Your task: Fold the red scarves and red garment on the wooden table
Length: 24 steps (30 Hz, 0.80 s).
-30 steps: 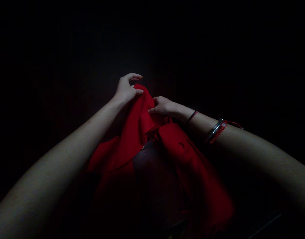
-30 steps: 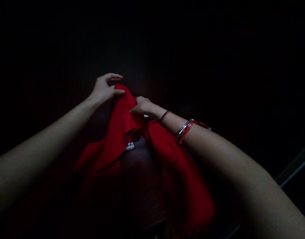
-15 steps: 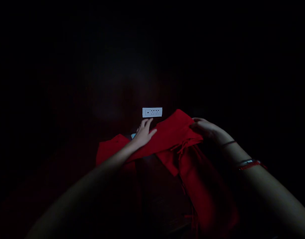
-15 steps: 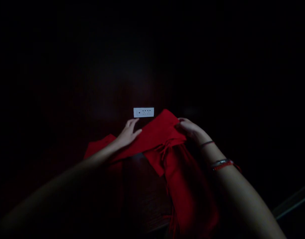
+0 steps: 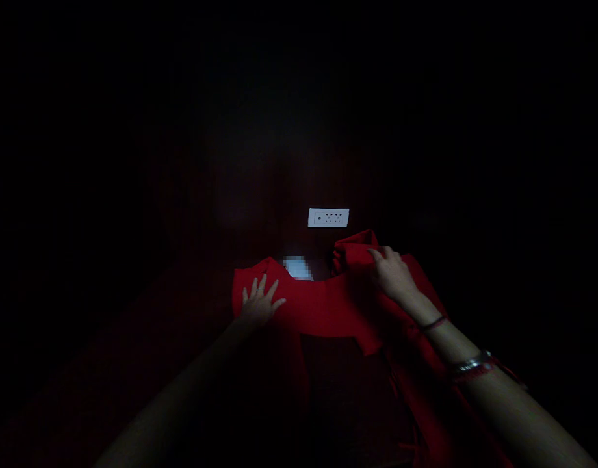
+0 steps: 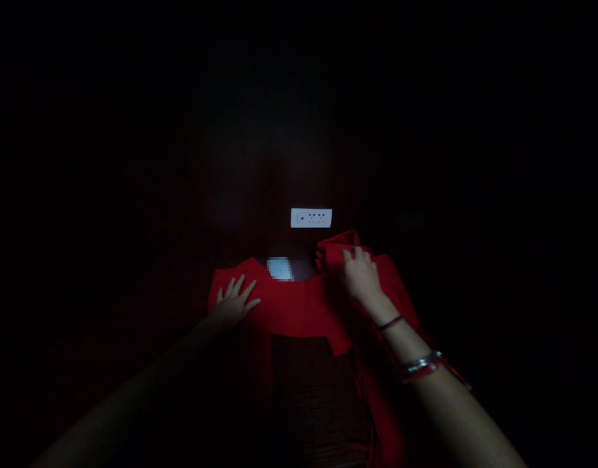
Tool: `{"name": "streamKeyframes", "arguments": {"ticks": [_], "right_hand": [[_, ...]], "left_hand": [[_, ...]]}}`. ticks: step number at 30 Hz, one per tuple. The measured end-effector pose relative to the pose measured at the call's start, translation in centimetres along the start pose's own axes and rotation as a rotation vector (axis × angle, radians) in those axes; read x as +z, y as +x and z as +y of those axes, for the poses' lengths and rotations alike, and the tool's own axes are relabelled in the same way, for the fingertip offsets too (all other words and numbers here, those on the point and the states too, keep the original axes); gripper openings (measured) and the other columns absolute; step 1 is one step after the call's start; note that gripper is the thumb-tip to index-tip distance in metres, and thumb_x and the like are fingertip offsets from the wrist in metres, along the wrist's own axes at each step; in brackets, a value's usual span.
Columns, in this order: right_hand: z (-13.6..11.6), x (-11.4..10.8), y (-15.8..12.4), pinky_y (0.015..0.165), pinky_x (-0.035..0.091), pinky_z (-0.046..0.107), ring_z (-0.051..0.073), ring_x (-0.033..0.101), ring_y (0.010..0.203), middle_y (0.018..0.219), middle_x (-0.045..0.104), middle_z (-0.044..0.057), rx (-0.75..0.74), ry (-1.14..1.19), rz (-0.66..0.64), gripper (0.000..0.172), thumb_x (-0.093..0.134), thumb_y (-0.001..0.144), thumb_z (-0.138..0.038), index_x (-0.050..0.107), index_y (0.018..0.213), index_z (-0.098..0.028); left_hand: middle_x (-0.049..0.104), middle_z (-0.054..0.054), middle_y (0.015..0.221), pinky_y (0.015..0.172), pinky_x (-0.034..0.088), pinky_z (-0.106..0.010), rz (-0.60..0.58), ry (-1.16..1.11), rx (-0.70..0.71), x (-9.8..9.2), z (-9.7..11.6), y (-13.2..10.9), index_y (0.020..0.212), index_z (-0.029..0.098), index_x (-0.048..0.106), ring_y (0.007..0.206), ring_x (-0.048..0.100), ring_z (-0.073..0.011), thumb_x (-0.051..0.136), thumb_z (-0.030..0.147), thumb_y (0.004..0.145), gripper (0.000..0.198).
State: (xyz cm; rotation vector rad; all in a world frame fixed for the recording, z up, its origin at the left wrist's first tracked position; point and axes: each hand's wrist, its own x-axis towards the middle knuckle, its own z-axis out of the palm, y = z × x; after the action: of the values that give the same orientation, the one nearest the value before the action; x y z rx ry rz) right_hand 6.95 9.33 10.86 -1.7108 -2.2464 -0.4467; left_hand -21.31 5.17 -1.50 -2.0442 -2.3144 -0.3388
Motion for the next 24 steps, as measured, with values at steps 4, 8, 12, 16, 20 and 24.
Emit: {"name": "streamKeyframes", "arguments": {"ticks": [4, 8, 12, 16, 20, 24], "right_hand": [[-9.3, 2.6, 2.5, 0.084, 0.038, 0.027, 0.02, 0.049, 0.099, 0.114, 0.049, 0.013, -0.337, 0.28, -0.26, 0.037, 0.044, 0.078, -0.021, 0.05, 0.114, -0.013], [-15.9, 8.2, 1.7, 0.09, 0.035, 0.028, 0.021, 0.045, 0.109, 0.121, 0.046, 0.015, -0.422, 0.499, -0.356, 0.046, 0.042, 0.082, -0.031, 0.042, 0.123, -0.01], [-17.2, 12.4, -0.9, 0.101, 0.02, 0.041, 0.025, 0.022, 0.126, 0.137, 0.028, 0.012, -0.409, 0.525, -0.294, 0.055, 0.038, 0.083, -0.042, 0.032, 0.131, -0.016], [-16.4, 13.5, -1.7, 0.103, 0.013, 0.041, 0.024, 0.015, 0.129, 0.14, 0.023, 0.01, -0.435, 0.486, -0.351, 0.054, 0.03, 0.085, -0.045, 0.032, 0.132, -0.018], [-16.2, 13.1, -1.3, 0.104, 0.011, 0.04, 0.024, 0.01, 0.13, 0.142, 0.018, 0.01, -0.454, 0.455, -0.396, 0.057, 0.027, 0.085, -0.047, 0.029, 0.133, -0.017], [-16.3, 12.9, -1.1, 0.104, 0.008, 0.04, 0.024, 0.006, 0.13, 0.143, 0.012, 0.01, -0.46, 0.429, -0.449, 0.06, 0.023, 0.085, -0.049, 0.024, 0.135, -0.017]], "left_hand": [[0.015, -0.012, 0.142, 0.099, 0.017, -0.052, -0.037, 0.037, -0.093, 1.3, -3.1, -0.1, 0.136, 0.022, 0.021, 0.129, 0.011, -0.032, 0.028, 0.063, 0.077, 0.071], [0.01, -0.01, 0.143, 0.1, 0.014, -0.05, -0.043, 0.072, 0.007, 1.9, -4.1, -1.0, 0.136, 0.023, 0.02, 0.13, 0.007, -0.0311, 0.034, 0.069, 0.07, 0.082], [0.0, -0.01, 0.143, 0.1, 0.012, -0.052, -0.192, 0.044, 0.05, 0.7, -4.6, -0.9, 0.138, 0.022, 0.011, 0.129, 0.0, -0.0327, 0.038, 0.075, 0.061, 0.097], [-0.009, -0.012, 0.142, 0.098, 0.01, -0.056, -0.403, 0.018, 0.061, -1.1, -5.3, -0.6, 0.137, 0.024, 0.003, 0.128, -0.007, -0.0338, 0.048, 0.076, 0.049, 0.112], [-0.011, -0.012, 0.142, 0.096, 0.008, -0.059, -0.514, 0.026, 0.02, -2.0, -5.8, -0.6, 0.137, 0.026, 0.0, 0.128, -0.007, -0.0338, 0.053, 0.074, 0.043, 0.118], [-0.013, -0.009, 0.141, 0.095, 0.007, -0.061, -0.552, 0.049, -0.046, -2.3, -6.3, -0.6, 0.136, 0.028, -0.002, 0.127, -0.009, -0.0353, 0.055, 0.074, 0.04, 0.121]]}}
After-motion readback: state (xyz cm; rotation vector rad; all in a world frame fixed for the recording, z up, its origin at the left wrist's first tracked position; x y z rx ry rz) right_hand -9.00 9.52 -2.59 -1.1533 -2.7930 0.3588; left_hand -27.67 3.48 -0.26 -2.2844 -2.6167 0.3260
